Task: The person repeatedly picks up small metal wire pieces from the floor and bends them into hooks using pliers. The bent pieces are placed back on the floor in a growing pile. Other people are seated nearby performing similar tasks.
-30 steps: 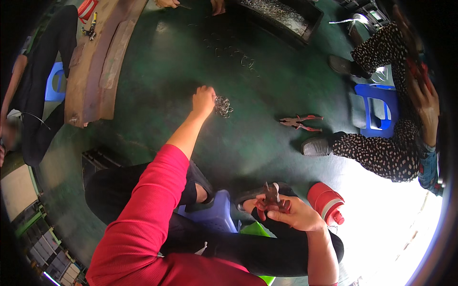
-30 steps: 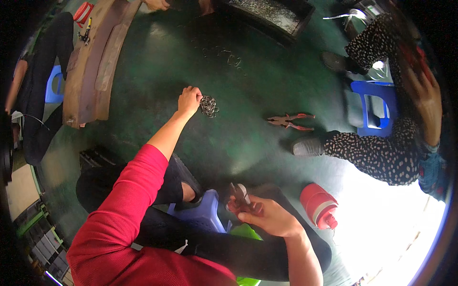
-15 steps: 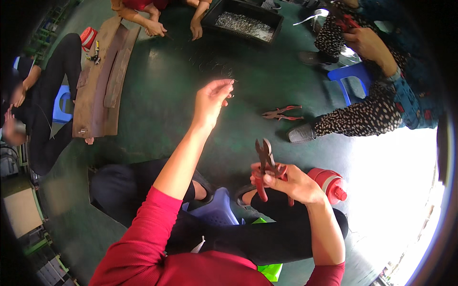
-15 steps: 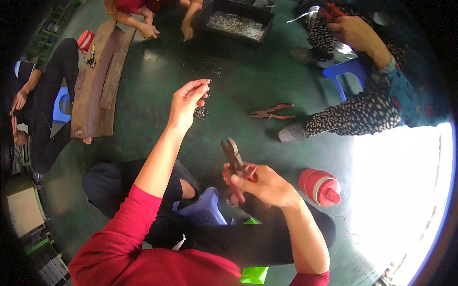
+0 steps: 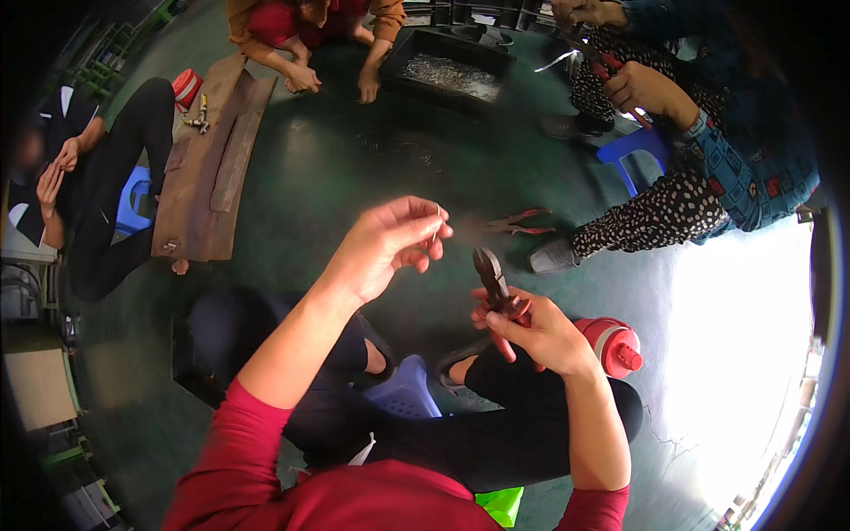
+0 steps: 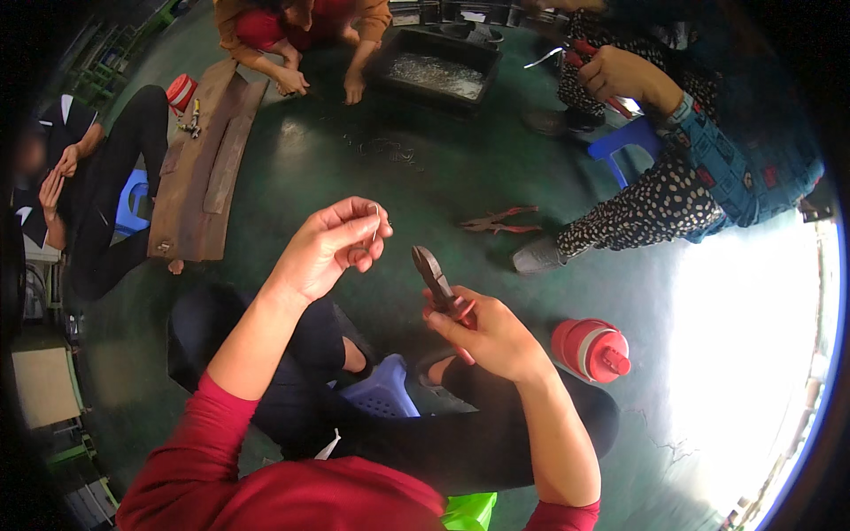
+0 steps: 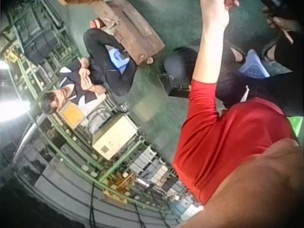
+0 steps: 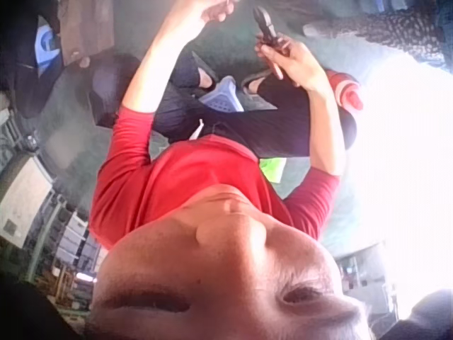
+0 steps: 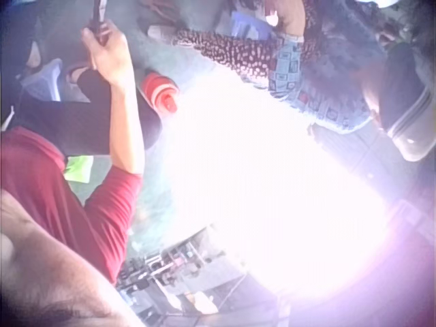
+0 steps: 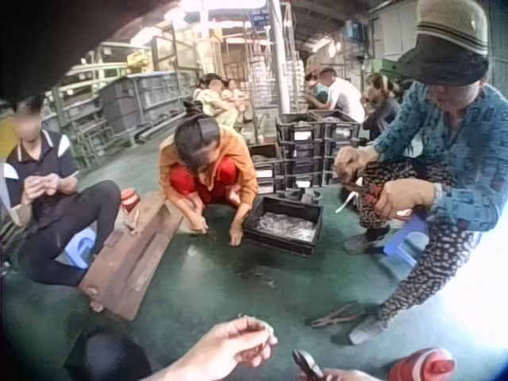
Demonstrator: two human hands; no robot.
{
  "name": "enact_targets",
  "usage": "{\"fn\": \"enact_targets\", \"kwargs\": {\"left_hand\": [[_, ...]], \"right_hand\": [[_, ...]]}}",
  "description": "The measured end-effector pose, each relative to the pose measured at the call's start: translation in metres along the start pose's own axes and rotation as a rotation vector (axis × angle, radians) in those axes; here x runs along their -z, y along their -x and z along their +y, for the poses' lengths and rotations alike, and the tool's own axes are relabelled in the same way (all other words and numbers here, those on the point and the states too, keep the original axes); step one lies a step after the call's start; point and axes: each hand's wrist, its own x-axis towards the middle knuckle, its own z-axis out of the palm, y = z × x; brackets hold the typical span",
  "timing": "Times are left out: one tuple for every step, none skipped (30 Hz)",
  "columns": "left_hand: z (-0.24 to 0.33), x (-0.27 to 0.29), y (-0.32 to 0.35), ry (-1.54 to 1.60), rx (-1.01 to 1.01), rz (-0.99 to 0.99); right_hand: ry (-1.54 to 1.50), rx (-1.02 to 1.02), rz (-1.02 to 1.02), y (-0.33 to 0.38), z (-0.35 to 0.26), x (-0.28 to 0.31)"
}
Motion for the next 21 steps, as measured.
{"fn": "enact_targets", "kwargs": {"left_hand": [[0.002,0.001,0.005,-0.031,0.005,-0.022],[0.004,0.003,0.009,-0.055,0.005,-0.064],[0.004,0.004,0.013,-0.085,0.013,-0.097],[0.002,0.004,0.016,-0.168,-0.027,-0.061],[0.0,0.003,0.016,-0.216,-0.062,-0.058],[-0.002,0.002,0.017,-0.256,-0.104,-0.058],[-0.004,0.002,0.017,-0.3,-0.139,-0.051],[-0.006,0.002,0.018,-0.323,-0.165,-0.052],[-0.008,0.002,0.02,-0.352,-0.183,-0.044],[-0.008,0.001,0.02,-0.385,-0.2,-0.035],[-0.008,0.002,0.021,-0.388,-0.211,-0.031],[-0.008,0.002,0.022,-0.391,-0.223,-0.025],[-0.007,0.002,0.023,-0.395,-0.226,-0.011],[-0.007,0.002,0.024,-0.409,-0.231,-0.015],[-0.006,0.002,0.024,-0.423,-0.227,-0.014],[-0.005,0.002,0.024,-0.432,-0.232,-0.018],[-0.004,0.003,0.025,-0.426,-0.205,-0.022],[-0.003,0.004,0.025,-0.414,-0.187,-0.033],[-0.002,0.005,0.025,-0.398,-0.173,-0.048],[-0.001,0.006,0.025,-0.389,-0.15,-0.055],[0.0,0.008,0.025,-0.377,-0.132,-0.065]], "right_hand": [[0.022,0.043,0.021,0.0,0.0,-0.003],[0.06,0.053,0.051,0.0,-0.001,-0.005],[0.065,0.077,0.038,-0.001,-0.001,-0.006],[0.088,0.069,0.036,0.0,-0.002,-0.006],[0.111,0.056,0.035,0.0,-0.002,-0.006],[0.122,0.069,0.035,-0.001,-0.002,-0.008],[0.136,0.083,0.035,-0.001,-0.002,-0.009],[0.161,0.086,0.029,-0.002,-0.002,-0.01],[0.155,0.079,0.022,-0.002,-0.003,-0.01],[0.155,0.063,0.013,-0.002,-0.004,-0.011],[0.159,0.042,0.0,-0.003,-0.004,-0.011],[0.164,0.049,0.003,-0.004,-0.006,-0.012],[0.175,0.048,0.002,-0.005,-0.006,-0.012],[0.192,0.02,0.001,-0.006,-0.007,-0.013],[0.169,0.036,-0.008,-0.006,-0.008,-0.014],[0.152,0.027,-0.015,-0.006,-0.009,-0.014],[0.141,-0.002,-0.018,-0.006,-0.01,-0.015],[0.138,0.02,-0.017,-0.007,-0.011,-0.015],[0.139,0.02,-0.013,-0.007,-0.012,-0.016],[0.139,0.006,-0.011,-0.007,-0.013,-0.017],[0.136,0.016,-0.013,-0.007,-0.013,-0.017]]}}
